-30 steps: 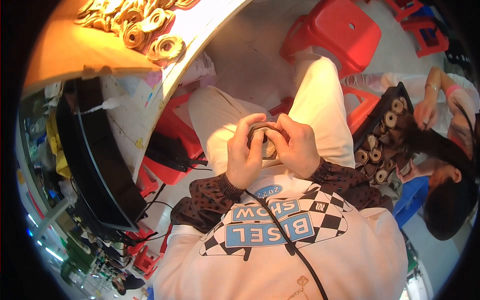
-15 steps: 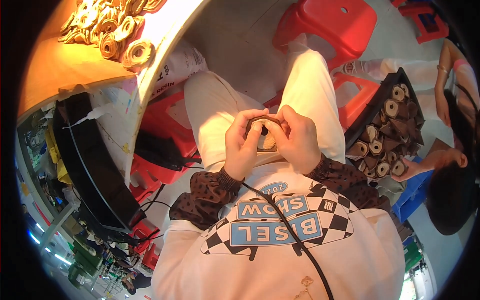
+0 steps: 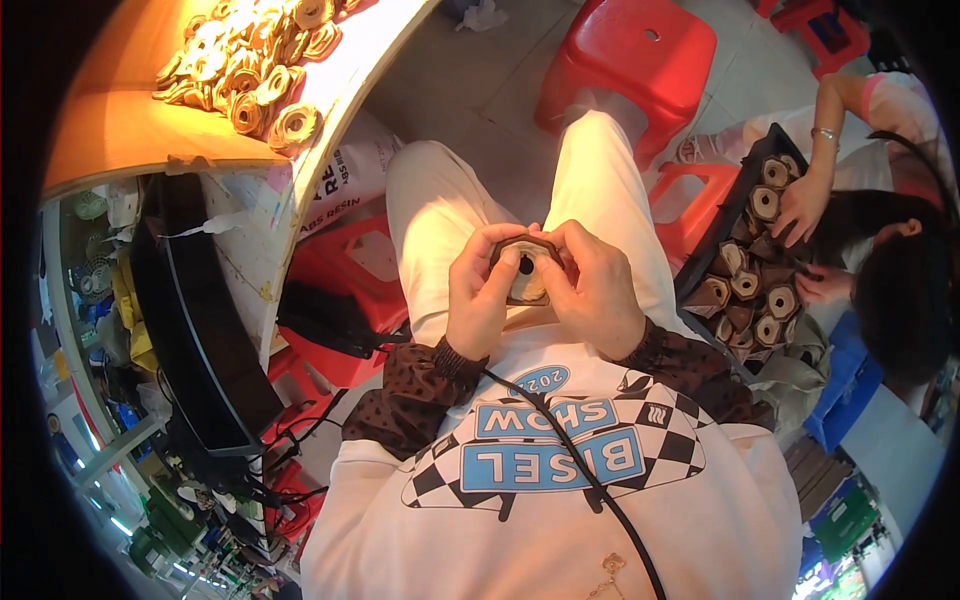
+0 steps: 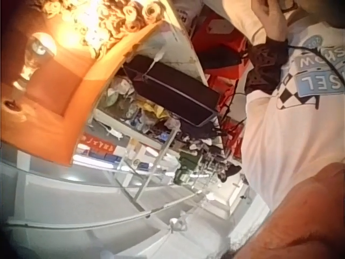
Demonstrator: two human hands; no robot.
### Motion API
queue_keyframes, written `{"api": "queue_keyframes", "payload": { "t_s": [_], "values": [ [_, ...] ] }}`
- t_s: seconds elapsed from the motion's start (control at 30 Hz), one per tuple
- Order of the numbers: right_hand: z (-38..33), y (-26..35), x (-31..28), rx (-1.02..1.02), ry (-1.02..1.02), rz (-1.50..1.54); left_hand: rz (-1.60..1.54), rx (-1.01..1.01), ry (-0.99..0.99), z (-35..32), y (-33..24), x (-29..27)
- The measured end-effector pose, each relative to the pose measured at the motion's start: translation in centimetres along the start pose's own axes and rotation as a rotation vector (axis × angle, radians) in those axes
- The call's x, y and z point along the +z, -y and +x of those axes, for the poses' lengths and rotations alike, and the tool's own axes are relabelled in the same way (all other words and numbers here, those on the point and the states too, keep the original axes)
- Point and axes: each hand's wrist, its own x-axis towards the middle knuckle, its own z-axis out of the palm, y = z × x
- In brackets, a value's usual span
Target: The person assembles small circular components by applying glue from a glue bottle to them and joining them together by hand.
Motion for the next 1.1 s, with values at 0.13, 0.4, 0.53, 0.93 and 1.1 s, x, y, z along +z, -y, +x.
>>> {"api": "queue_keyframes", "payload": {
  "t_s": [0.13, 0.4, 0.53, 0.93, 1.1],
  "values": [
    [-0.2, 0.1, 0.3, 0.006, 0.025, 0.01, 0.018, 0.041, -0.005, -0.9, 0.0, 0.0],
    [1.9, 0.3, 1.0, 0.09, 0.15, 0.114, 0.151, 0.168, 0.0, -0.6, -0.9, -1.1],
    [2.2, 0.1, 0.5, 0.093, 0.231, 0.092, 0.164, 0.137, -0.004, -0.9, -1.2, -0.9],
    [3.8, -0.8, 1.2, -0.102, 0.088, -0.125, 0.319, 0.121, -0.031, 1.0, -0.6, -0.9],
    [4.2, -0.7, 1.9, -0.126, 0.025, -0.139, 0.317, 0.121, -0.007, 2.0, -0.4, -1.9]
  ]
}}
